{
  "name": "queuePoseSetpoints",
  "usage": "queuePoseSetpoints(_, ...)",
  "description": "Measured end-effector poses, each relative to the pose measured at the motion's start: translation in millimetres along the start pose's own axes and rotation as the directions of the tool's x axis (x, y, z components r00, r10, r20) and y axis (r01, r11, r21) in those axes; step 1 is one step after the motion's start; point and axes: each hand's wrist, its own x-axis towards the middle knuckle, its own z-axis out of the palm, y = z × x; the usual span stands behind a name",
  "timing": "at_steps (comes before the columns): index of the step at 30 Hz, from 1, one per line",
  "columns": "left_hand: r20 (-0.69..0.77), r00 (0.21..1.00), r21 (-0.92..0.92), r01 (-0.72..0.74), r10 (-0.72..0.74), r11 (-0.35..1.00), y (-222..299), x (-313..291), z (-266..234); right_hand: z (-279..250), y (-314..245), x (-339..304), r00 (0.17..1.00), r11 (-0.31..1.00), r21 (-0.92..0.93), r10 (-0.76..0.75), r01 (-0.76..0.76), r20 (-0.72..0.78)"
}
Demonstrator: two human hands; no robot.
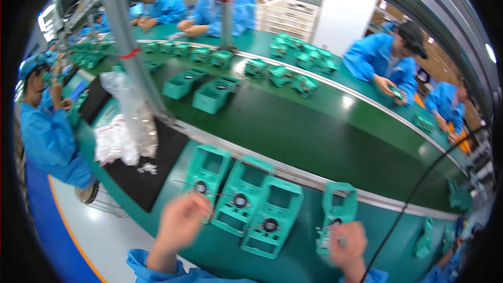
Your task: The person assembles electronic components into green plastic housings by hand, securing them with screws on a factory production line.
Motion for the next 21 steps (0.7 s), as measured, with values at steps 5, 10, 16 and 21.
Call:
queuePoseSetpoints(5,0.797,0.593,-0.279,0.529,-0.114,0.802,-9,-11,145,-12,1,-25,0.979,0.962,0.199,-0.201,0.188,0.046)
queuePoseSetpoints(10,0.904,0.428,-0.335,0.700,0.006,0.631,-21,-15,198,-46,26,-55,0.992,0.933,0.359,-0.015,-0.029,0.121)
queuePoseSetpoints(16,0.905,0.425,-0.420,0.897,-0.013,0.142,-41,-33,230,-55,41,-61,0.980,0.958,0.268,0.047,-0.099,0.192)
queuePoseSetpoints(21,0.860,0.497,-0.461,0.853,-0.114,0.244,-64,-40,232,-57,48,-51,0.951,0.988,0.135,0.028,-0.073,0.308)
